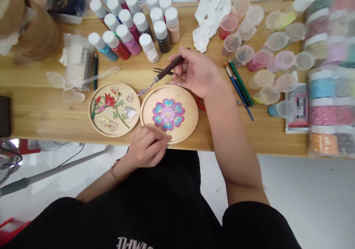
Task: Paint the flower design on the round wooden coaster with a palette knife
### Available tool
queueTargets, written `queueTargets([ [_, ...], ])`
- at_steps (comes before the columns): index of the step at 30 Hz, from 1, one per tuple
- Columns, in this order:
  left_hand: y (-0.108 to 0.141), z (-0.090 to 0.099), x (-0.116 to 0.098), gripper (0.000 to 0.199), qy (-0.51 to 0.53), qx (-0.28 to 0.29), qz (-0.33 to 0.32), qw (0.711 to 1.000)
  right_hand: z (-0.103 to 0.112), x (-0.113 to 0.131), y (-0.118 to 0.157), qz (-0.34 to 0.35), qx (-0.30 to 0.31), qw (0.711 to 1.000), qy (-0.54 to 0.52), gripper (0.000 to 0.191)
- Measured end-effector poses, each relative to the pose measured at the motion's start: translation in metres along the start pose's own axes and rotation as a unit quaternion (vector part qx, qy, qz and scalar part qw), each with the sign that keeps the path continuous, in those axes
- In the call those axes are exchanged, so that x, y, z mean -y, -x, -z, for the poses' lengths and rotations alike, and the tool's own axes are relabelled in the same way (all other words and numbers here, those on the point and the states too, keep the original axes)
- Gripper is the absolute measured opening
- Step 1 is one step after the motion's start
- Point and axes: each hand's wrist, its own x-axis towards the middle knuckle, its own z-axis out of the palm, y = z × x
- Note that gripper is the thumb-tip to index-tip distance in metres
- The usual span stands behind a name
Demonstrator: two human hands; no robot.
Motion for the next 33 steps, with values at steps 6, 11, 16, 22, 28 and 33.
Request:
queueTargets([
  [6, 0.001, -0.002, 0.0, 0.016, -0.01, -0.004, -0.007, 1.0, -0.004, 0.002, 0.003, -0.011, -0.005, 0.999, -0.04, 0.042],
  [11, -0.001, -0.001, -0.001, 0.013, -0.017, -0.01, -0.007, 1.0, -0.006, 0.003, 0.006, -0.003, -0.003, 0.999, -0.042, 0.043],
  [16, -0.001, -0.001, -0.001, 0.013, -0.015, -0.013, -0.008, 1.0, -0.004, 0.001, 0.004, 0.003, 0.0, 0.999, -0.034, 0.039],
  [22, 0.0, -0.003, 0.0, 0.013, -0.006, -0.013, -0.009, 1.0, 0.006, -0.003, -0.007, 0.015, 0.028, 0.999, -0.016, 0.035],
  [28, 0.0, -0.005, 0.0, 0.011, -0.011, -0.02, -0.011, 1.0, 0.01, -0.005, -0.011, 0.023, 0.032, 0.999, -0.011, 0.033],
  [33, 0.0, -0.005, 0.0, 0.012, -0.01, -0.022, -0.014, 1.0, 0.008, -0.003, -0.009, 0.02, 0.028, 0.999, -0.005, 0.034],
])
